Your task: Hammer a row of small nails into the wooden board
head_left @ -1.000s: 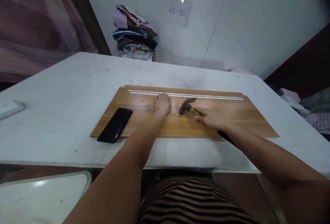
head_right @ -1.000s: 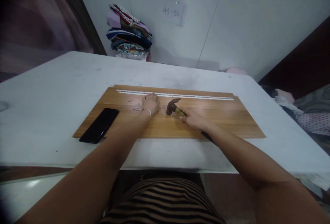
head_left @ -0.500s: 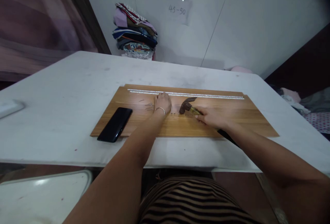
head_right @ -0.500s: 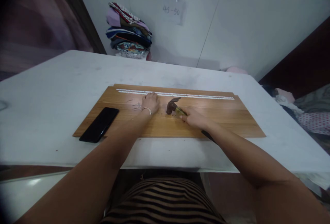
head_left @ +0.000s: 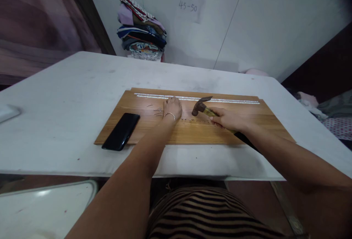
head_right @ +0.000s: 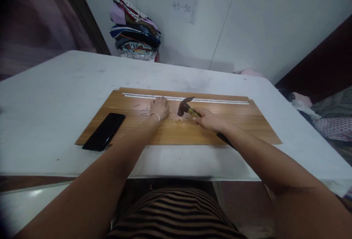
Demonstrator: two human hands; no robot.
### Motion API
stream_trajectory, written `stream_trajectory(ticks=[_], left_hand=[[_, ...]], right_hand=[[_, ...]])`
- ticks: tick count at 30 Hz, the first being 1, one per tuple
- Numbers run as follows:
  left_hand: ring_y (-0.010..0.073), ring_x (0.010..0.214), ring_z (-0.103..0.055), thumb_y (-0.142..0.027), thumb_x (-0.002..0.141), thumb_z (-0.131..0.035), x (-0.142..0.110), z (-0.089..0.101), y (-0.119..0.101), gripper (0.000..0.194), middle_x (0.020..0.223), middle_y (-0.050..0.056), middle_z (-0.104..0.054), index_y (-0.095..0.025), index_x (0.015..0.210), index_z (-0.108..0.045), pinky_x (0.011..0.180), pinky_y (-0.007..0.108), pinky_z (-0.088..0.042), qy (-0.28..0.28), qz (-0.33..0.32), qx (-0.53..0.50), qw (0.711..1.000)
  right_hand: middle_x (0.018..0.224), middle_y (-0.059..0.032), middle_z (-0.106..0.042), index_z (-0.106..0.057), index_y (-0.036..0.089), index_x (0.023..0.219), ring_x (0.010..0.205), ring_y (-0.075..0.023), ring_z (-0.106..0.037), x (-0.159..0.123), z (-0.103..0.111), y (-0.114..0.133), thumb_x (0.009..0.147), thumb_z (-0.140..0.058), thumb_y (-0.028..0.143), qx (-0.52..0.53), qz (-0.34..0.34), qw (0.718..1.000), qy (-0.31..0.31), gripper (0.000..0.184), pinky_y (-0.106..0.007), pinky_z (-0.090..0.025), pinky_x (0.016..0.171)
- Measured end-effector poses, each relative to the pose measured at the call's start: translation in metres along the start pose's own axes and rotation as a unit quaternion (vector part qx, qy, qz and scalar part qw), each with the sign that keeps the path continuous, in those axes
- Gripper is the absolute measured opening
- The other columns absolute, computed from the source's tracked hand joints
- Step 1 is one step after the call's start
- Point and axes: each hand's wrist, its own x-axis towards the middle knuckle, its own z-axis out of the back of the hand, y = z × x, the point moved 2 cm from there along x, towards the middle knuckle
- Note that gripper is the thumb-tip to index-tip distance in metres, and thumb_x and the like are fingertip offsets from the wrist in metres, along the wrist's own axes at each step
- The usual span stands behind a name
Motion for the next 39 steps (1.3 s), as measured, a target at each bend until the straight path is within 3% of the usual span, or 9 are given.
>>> stream_trajectory(ticks=[4, 12, 21, 28, 34, 39], left_hand=[[0.0341, 0.136, -0.055, -0.024, 0.108, -0.034, 0.0, -0.002, 0.001, 0.041, 0.14, 0.019, -0.069, -0.018, 0.125, -0.07, 0.11, 0.048, -0.04, -0.002, -0.007, 0.008, 1.0], [0.0346, 0.138, -0.053, -0.023, 0.107, -0.033, 0.002, -0.005, 0.002, 0.041, 0.142, 0.02, -0.067, -0.018, 0.125, -0.07, 0.112, 0.05, -0.039, 0.003, -0.009, 0.01, 1.0], [0.0326, 0.139, -0.053, -0.023, 0.108, -0.033, -0.003, 0.006, -0.004, 0.04, 0.143, 0.018, -0.068, -0.019, 0.125, -0.069, 0.113, 0.048, -0.039, 0.007, 0.006, 0.001, 1.0], [0.0341, 0.139, -0.052, -0.022, 0.107, -0.035, -0.003, 0.006, -0.003, 0.04, 0.144, 0.019, -0.067, -0.02, 0.125, -0.07, 0.112, 0.05, -0.039, 0.005, 0.005, -0.011, 1.0], [0.0333, 0.14, -0.051, -0.023, 0.107, -0.035, -0.003, 0.006, -0.003, 0.039, 0.143, 0.018, -0.067, -0.02, 0.126, -0.07, 0.113, 0.049, -0.038, 0.005, 0.004, -0.011, 1.0], [0.033, 0.139, -0.052, -0.022, 0.107, -0.033, -0.003, 0.005, -0.003, 0.041, 0.143, 0.019, -0.067, -0.019, 0.126, -0.07, 0.113, 0.049, -0.038, 0.009, 0.004, -0.01, 1.0]], right_hand=[[0.074, 0.0019, -0.057, -0.061, 0.023, 0.1, 0.06, -0.0135, -0.049, 0.004, 0.001, -0.001, 0.091, -0.064, 0.017, -0.009, 0.002, 1.0, 0.006, 0.011, -0.029, -0.04, 0.056], [0.072, 0.0028, -0.057, -0.06, 0.023, 0.111, 0.053, -0.0126, -0.045, 0.005, 0.013, 0.005, 0.094, -0.061, 0.014, 0.0, 0.001, 1.0, 0.005, 0.019, -0.029, -0.036, 0.051], [0.07, 0.0033, -0.056, -0.061, 0.022, 0.101, 0.06, -0.0126, -0.05, 0.004, -0.005, -0.007, 0.095, -0.063, 0.02, -0.017, -0.019, 1.0, -0.001, 0.006, -0.026, -0.041, 0.056], [0.071, 0.0026, -0.057, -0.065, 0.024, 0.108, 0.059, -0.0144, -0.05, 0.002, -0.009, -0.008, 0.093, -0.065, 0.022, -0.023, -0.01, 1.0, -0.011, 0.014, -0.028, -0.04, 0.056], [0.069, 0.0031, -0.055, -0.063, 0.023, 0.098, 0.06, -0.0144, -0.05, -0.001, -0.014, -0.007, 0.093, -0.065, 0.023, -0.039, -0.009, 0.999, 0.001, 0.005, -0.028, -0.04, 0.059], [0.07, 0.0034, -0.056, -0.063, 0.022, 0.1, 0.06, -0.014, -0.049, -0.003, -0.013, -0.003, 0.094, -0.06, 0.018, -0.044, -0.011, 0.999, -0.006, 0.008, -0.028, -0.04, 0.06]])
